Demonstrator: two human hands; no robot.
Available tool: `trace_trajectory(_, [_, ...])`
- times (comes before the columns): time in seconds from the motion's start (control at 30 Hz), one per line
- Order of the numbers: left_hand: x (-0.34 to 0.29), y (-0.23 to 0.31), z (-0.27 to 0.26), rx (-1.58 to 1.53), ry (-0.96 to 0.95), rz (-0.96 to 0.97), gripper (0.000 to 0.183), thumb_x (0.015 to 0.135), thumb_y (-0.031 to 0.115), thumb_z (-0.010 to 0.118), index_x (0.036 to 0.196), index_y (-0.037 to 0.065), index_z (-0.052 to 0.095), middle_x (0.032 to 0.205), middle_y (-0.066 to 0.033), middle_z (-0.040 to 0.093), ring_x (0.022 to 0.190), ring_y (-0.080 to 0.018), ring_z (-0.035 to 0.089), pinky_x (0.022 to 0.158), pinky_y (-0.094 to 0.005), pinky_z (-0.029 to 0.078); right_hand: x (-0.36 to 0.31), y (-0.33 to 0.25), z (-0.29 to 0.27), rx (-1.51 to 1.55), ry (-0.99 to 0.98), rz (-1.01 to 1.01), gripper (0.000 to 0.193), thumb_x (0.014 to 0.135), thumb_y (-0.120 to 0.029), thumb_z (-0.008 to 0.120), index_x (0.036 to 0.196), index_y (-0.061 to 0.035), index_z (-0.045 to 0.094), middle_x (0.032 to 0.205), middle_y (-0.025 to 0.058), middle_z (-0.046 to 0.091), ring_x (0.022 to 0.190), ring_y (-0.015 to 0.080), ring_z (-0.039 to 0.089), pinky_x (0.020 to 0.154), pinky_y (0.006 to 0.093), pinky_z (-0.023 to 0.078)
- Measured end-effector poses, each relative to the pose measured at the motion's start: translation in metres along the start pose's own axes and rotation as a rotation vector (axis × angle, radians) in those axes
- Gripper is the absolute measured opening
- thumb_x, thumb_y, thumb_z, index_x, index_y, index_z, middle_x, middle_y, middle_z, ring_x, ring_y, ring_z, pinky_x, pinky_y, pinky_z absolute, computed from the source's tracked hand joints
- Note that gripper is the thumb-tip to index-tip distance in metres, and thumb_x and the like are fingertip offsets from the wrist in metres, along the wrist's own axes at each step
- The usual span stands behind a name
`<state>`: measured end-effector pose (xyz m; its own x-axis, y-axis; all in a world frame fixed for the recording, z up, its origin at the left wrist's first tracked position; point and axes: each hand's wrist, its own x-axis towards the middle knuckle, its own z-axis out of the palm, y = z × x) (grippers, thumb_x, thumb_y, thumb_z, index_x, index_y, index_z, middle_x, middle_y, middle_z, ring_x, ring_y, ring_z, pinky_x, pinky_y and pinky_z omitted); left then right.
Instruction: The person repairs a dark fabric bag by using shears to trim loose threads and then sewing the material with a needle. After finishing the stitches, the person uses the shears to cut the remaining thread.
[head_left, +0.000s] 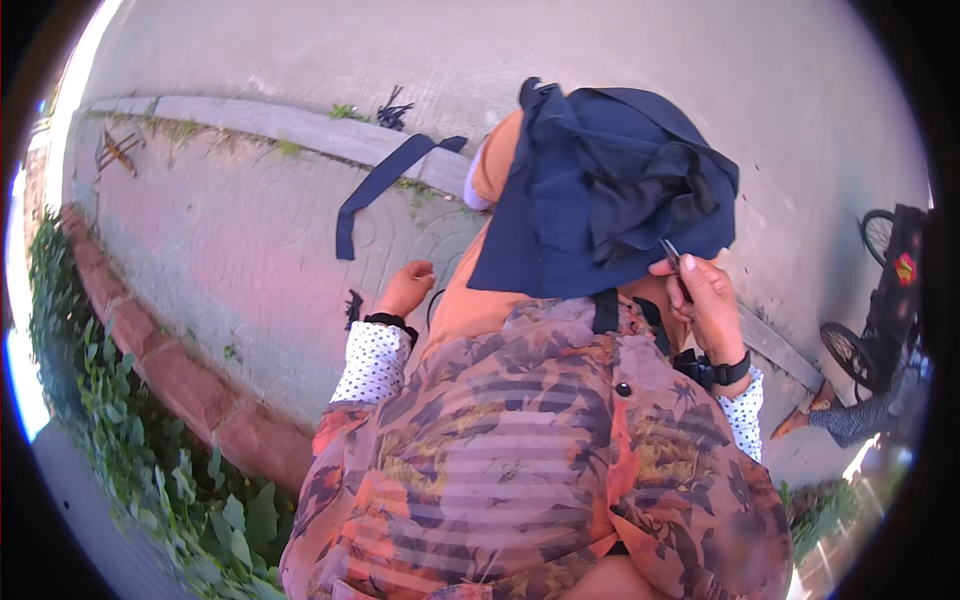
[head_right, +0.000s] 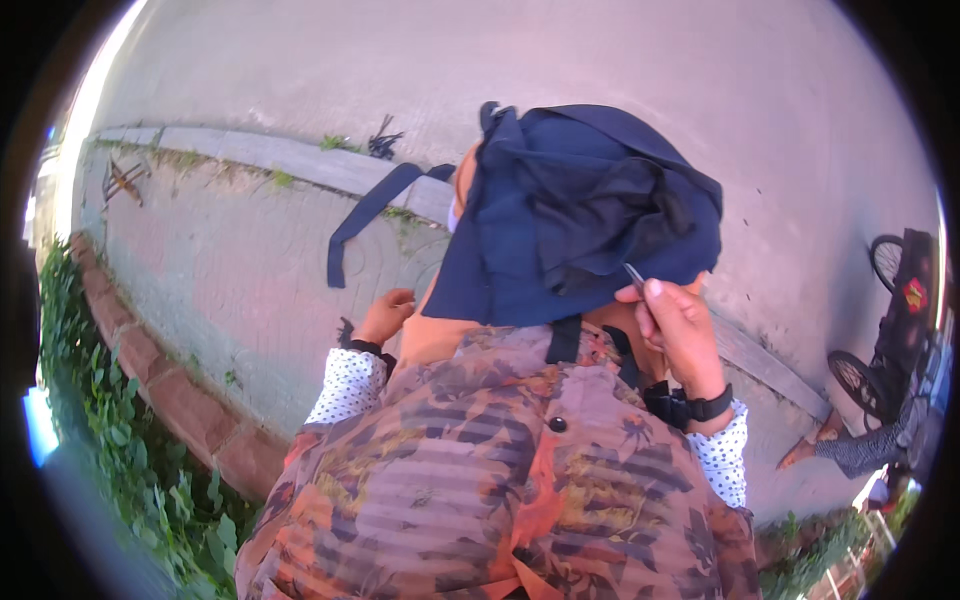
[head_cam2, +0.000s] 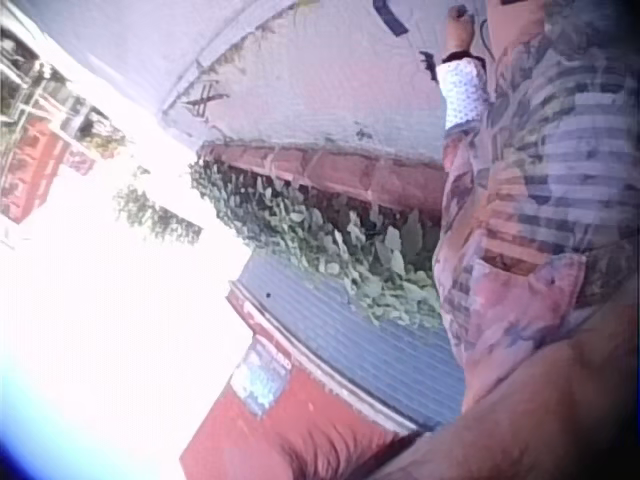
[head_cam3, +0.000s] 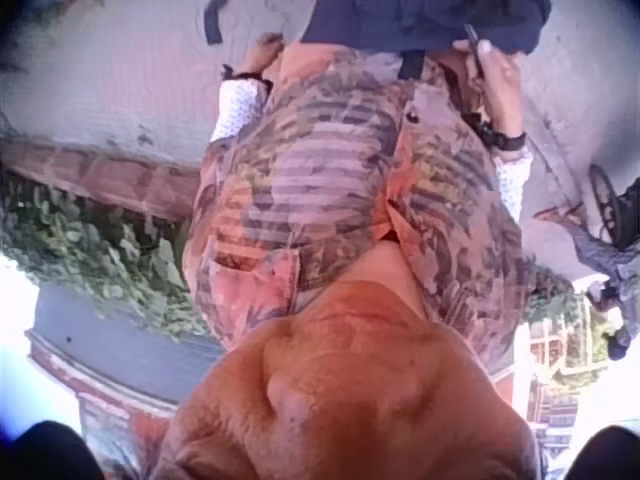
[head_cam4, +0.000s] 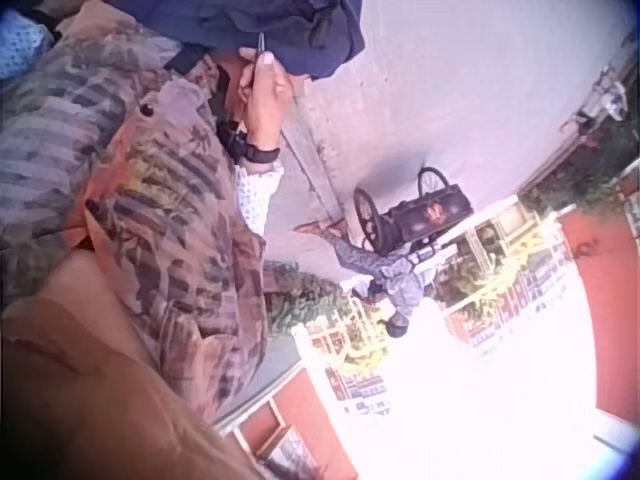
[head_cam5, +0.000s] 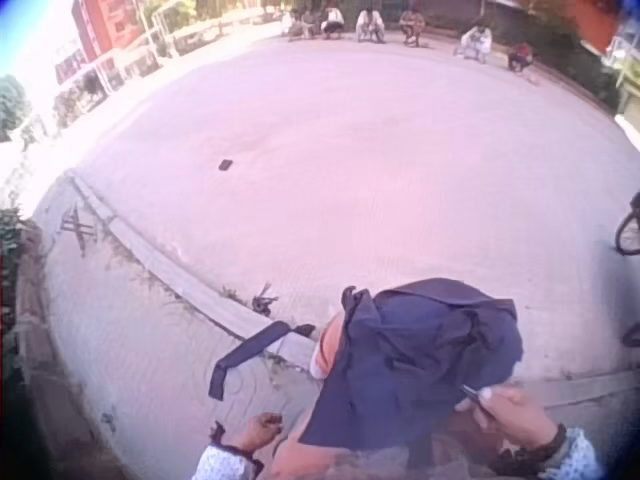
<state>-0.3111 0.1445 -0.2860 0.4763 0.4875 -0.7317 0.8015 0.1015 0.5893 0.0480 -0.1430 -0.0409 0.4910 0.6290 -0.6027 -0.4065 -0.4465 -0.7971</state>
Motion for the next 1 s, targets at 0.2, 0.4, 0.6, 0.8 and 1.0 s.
trace_trajectory(0.2, [0.016,0.157,-0.043,-0.078,0.142,0.331,0.026,0.098,0.019,0.061,0.118,0.002,0.066,0.098,-0.0039,0.07,0.087,-0.0118,0.064,0.077,-0.0259,0.05,0.001,0.002,0.004,-0.034,-0.009,-0.113,0.045,0.109,-0.035,0.045,0.109,0.0039,0.069,0.067,-0.0043,0.049,0.058,0.0029,0.035,0.055,0.0192,0.029])
trace_trajectory(0.4, [-0.032,0.293,-0.032,-0.417,-0.012,0.516,0.019,0.095,0.02,0.071,0.102,0.004,0.062,0.091,0.0011,0.063,0.079,-0.0063,0.056,0.071,-0.0226,0.045,-0.005,0.011,-0.008,0.176,-0.021,-0.197,0.035,0.105,-0.03,0.056,0.115,0.0013,0.067,0.072,-0.0066,0.049,0.067,0.0027,0.041,0.063,0.0195,0.035])
trace_trajectory(0.6, [-0.06,0.35,-0.016,0.195,0.112,1.145,0.038,0.078,0.011,0.083,0.111,0.009,0.065,0.115,-0.007,0.058,0.099,-0.0187,0.057,0.083,-0.0303,0.047,-0.005,0.011,-0.013,0.203,-0.03,-0.101,0.026,0.101,-0.024,0.064,0.111,-0.0009,0.067,0.072,-0.0098,0.047,0.062,0.0006,0.038,0.054,0.0179,0.029])
trace_trajectory(0.8, [-0.058,0.371,-0.005,0.339,0.139,1.246,0.043,0.077,0.01,0.081,0.117,0.009,0.065,0.124,-0.0091,0.056,0.115,-0.0251,0.052,0.089,-0.0339,0.045,-0.009,0.009,-0.014,0.159,-0.014,-0.083,0.026,0.102,-0.026,0.062,0.109,-0.0016,0.068,0.071,-0.0094,0.047,0.062,0.0006,0.039,0.055,0.018,0.03])
trace_trajectory(1.0, [-0.065,0.386,0.003,0.394,0.154,1.289,0.039,0.076,0.011,0.082,0.112,0.008,0.066,0.121,-0.0108,0.058,0.113,-0.0285,0.053,0.094,-0.0379,0.043,-0.01,0.011,-0.019,0.151,0.004,-0.084,0.025,0.103,-0.023,0.059,0.109,-0.0004,0.067,0.072,-0.0074,0.05,0.063,0.0015,0.042,0.058,0.0179,0.035])
